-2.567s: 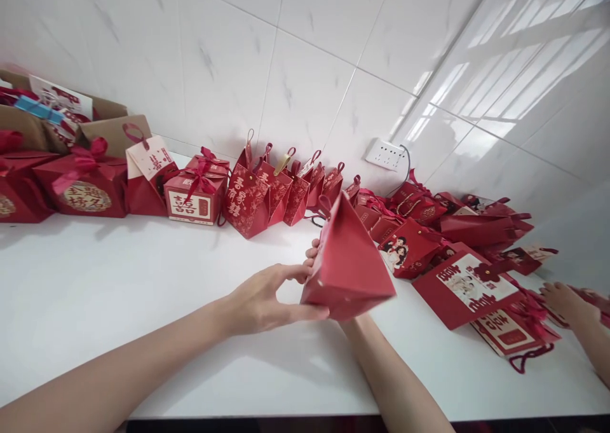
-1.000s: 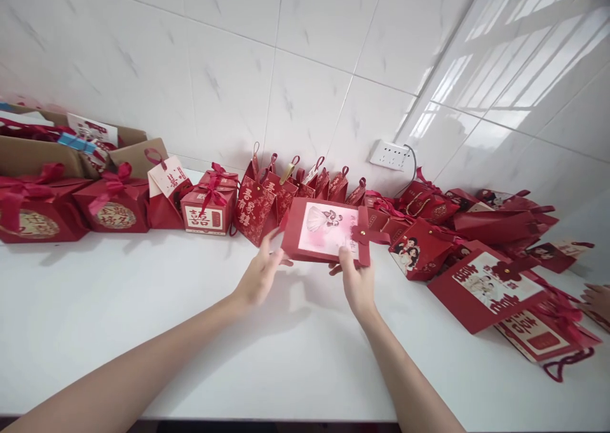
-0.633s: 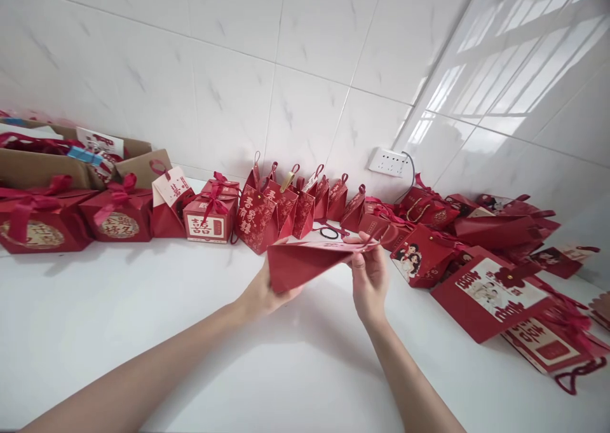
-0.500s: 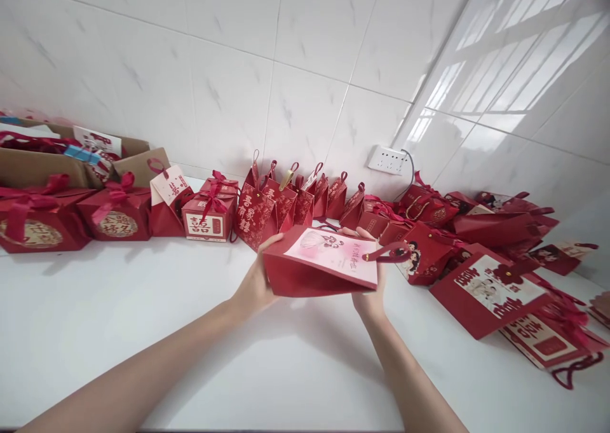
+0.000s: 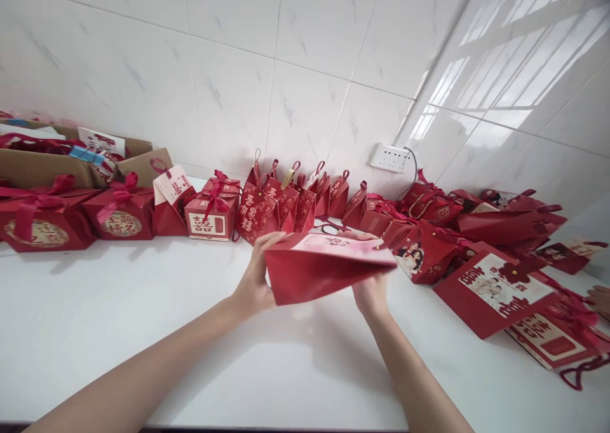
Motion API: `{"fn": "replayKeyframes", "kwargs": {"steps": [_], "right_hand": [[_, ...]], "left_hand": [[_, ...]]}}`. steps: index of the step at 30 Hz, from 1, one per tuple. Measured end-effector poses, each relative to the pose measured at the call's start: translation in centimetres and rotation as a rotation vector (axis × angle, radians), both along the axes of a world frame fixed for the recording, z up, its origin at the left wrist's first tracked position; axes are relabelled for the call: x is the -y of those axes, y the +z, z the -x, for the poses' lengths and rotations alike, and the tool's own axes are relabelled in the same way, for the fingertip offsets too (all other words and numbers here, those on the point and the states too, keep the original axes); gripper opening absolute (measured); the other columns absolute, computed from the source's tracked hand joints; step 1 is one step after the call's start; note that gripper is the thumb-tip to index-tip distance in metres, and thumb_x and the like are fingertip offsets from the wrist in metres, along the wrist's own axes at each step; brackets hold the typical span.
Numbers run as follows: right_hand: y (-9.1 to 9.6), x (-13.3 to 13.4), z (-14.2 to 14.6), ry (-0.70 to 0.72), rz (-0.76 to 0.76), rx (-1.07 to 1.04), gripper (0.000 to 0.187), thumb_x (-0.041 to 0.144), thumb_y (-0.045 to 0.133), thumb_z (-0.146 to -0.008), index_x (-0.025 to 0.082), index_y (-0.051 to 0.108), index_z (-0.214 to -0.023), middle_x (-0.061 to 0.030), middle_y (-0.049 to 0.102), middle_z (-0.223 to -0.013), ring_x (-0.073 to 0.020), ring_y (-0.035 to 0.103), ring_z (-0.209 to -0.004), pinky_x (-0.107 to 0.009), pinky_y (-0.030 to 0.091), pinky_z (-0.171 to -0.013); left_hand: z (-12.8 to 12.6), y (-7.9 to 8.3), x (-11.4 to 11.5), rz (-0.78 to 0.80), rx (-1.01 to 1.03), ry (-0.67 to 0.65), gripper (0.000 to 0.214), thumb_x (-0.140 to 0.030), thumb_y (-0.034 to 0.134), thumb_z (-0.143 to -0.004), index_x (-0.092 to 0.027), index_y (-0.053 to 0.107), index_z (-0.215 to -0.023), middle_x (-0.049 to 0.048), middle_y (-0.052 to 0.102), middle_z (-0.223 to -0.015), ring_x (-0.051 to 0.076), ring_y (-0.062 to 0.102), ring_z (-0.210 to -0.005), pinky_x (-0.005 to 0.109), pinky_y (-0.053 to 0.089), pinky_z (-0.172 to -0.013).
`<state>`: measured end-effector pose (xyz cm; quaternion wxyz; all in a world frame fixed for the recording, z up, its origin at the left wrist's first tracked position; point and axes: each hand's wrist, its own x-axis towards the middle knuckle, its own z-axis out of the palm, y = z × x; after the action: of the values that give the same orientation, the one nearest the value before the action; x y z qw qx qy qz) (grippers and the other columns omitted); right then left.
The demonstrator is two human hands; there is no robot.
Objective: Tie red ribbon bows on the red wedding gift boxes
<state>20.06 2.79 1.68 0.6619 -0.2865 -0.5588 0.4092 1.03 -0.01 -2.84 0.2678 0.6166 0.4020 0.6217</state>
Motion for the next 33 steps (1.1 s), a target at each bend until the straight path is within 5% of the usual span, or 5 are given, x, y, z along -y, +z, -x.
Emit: {"fn": "replayKeyframes", "kwargs": {"steps": [8, 14, 19, 27, 33], "right_hand": [[-1.0, -0.8, 0.7, 0.200, 0.201, -0.022, 0.021, 0.039, 0.065, -0.077, 0.022, 0.058, -0.087, -0.0015, 0.063, -0.088, -0.0149, 0.058, -0.076, -0.027, 0.048, -0.065], [-1.2, -1.1, 0.2, 0.199, 0.245, 0.026, 0.030, 0.043, 0.069, -0.072, 0.017, 0.054, -0.069, 0.0063, 0.045, -0.052, -0.0072, 0.038, -0.047, -0.021, 0.032, -0.046], [-0.2, -0.6, 0.2, 0.199, 0.457, -0.106, 0.042, 0.039, 0.062, -0.075, 0.020, 0.032, -0.052, 0.0111, 0.024, -0.040, -0.0045, 0.019, -0.038, -0.020, 0.025, -0.040], [0.0, -1.5, -0.2, 0.375, 0.730, -0.292, 0.034, 0.025, 0.056, -0.061, 0.021, 0.024, -0.050, 0.0128, 0.016, -0.037, -0.0037, 0.013, -0.034, -0.017, 0.024, -0.034], [-0.5, -1.3, -0.2, 0.400, 0.675, -0.222, 0.036, 0.027, 0.060, -0.058, 0.022, 0.026, -0.048, 0.0125, 0.015, -0.040, -0.0038, 0.013, -0.035, -0.016, 0.024, -0.033]], "left_hand": [[0.1, 0.8, 0.8, -0.410, -0.256, 0.198, 0.086, -0.048, 0.080, -0.050, -0.025, 0.043, -0.124, 0.0095, 0.046, -0.112, 0.029, 0.048, -0.107, 0.046, 0.040, -0.094], [-0.1, 2.8, 0.1, 0.474, 0.362, -0.178, 0.067, -0.071, 0.039, -0.075, -0.019, 0.052, -0.115, 0.0103, 0.063, -0.105, 0.026, 0.059, -0.095, 0.038, 0.047, -0.079], [-0.1, 4.2, 0.1, 1.104, 0.578, -0.503, 0.069, -0.082, 0.038, -0.067, -0.016, 0.058, -0.074, -0.0011, 0.052, -0.052, 0.008, 0.037, -0.037, 0.032, 0.048, -0.056], [-0.2, 3.6, 0.5, 0.633, 0.399, -0.566, 0.055, -0.063, 0.058, -0.073, -0.017, 0.045, -0.045, -0.0048, 0.040, -0.035, 0.006, 0.037, -0.039, 0.039, 0.050, -0.082], [-0.1, 4.0, 1.2, 0.537, 0.359, -0.646, 0.038, -0.053, 0.068, -0.068, -0.017, 0.060, -0.077, -0.0052, 0.052, -0.045, 0.008, 0.045, -0.041, 0.040, 0.050, -0.079]]}}
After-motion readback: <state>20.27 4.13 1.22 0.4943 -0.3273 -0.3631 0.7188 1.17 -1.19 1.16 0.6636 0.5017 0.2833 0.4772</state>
